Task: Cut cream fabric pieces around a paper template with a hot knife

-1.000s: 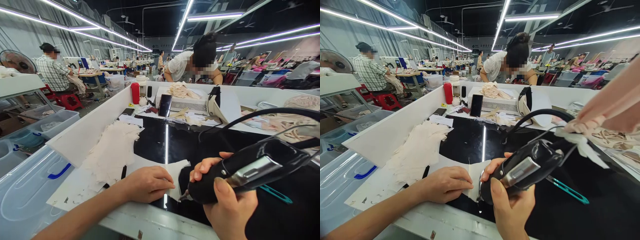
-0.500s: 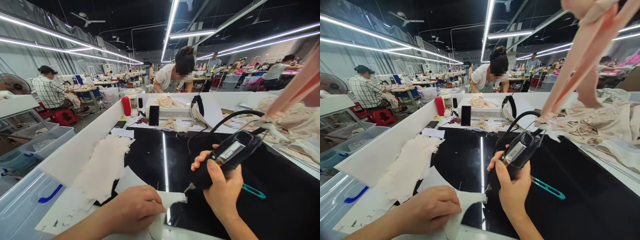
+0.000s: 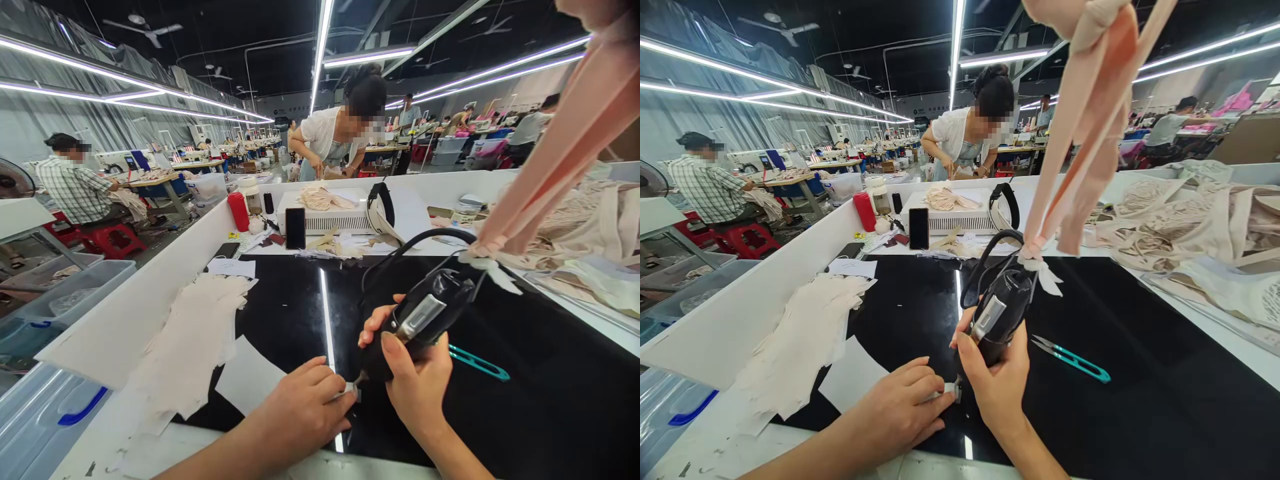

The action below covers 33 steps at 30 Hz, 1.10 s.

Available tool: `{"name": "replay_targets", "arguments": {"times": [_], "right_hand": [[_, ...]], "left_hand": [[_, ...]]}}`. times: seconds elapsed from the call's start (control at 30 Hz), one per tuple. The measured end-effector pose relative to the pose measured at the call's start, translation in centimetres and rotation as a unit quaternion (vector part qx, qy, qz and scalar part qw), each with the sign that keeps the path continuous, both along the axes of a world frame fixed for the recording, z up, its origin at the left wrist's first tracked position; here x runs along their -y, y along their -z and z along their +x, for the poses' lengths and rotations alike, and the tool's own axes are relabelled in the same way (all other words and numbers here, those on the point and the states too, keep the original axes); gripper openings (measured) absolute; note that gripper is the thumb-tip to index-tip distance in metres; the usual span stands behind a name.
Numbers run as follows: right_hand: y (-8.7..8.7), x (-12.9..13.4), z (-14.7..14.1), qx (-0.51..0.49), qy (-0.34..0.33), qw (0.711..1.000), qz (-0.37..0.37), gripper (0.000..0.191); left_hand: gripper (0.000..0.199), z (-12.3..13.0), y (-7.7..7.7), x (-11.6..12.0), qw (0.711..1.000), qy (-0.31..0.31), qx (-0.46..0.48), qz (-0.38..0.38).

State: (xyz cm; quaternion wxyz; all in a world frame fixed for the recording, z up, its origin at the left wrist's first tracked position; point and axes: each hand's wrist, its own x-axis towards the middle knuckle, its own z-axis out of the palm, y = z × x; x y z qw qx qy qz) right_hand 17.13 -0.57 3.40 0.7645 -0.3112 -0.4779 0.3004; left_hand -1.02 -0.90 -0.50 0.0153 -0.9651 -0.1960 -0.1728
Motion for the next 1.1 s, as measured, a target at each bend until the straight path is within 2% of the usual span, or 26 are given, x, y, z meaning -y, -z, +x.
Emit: {"name": "replay_targets", "arguments": {"times": [0.2, 0.4, 0.73, 0.93, 1.1], "right_hand": [[0.01, 0.04, 0.16, 0.009, 0.005, 1.000, 0.004, 0.023], [-0.08, -0.05, 0.14, 0.004, 0.005, 1.000, -0.001, 0.023], [-0.07, -0.15, 0.17, 0.000, 0.013, 1.000, -0.010, 0.028], [-0.43, -0.38, 0.03, -0.014, 0.018, 1.000, -0.004, 0.028], [-0.37, -0.30, -0.02, -0.015, 0.013, 1.000, -0.004, 0.026]], "left_hand": [[0.034, 0.02, 0.45, -0.29, 1.000, -0.024, -0.018, -0.007], [0.042, -0.38, 0.15, 0.04, 0.998, -0.050, -0.022, -0.019], [0.050, -0.44, 0.26, -0.12, 0.998, -0.054, -0.015, -0.006], [0.043, -0.56, 0.19, -0.14, 0.998, -0.052, -0.017, -0.007], [0.053, -0.43, 0.01, -0.12, 0.998, -0.054, -0.020, -0.017]]}}
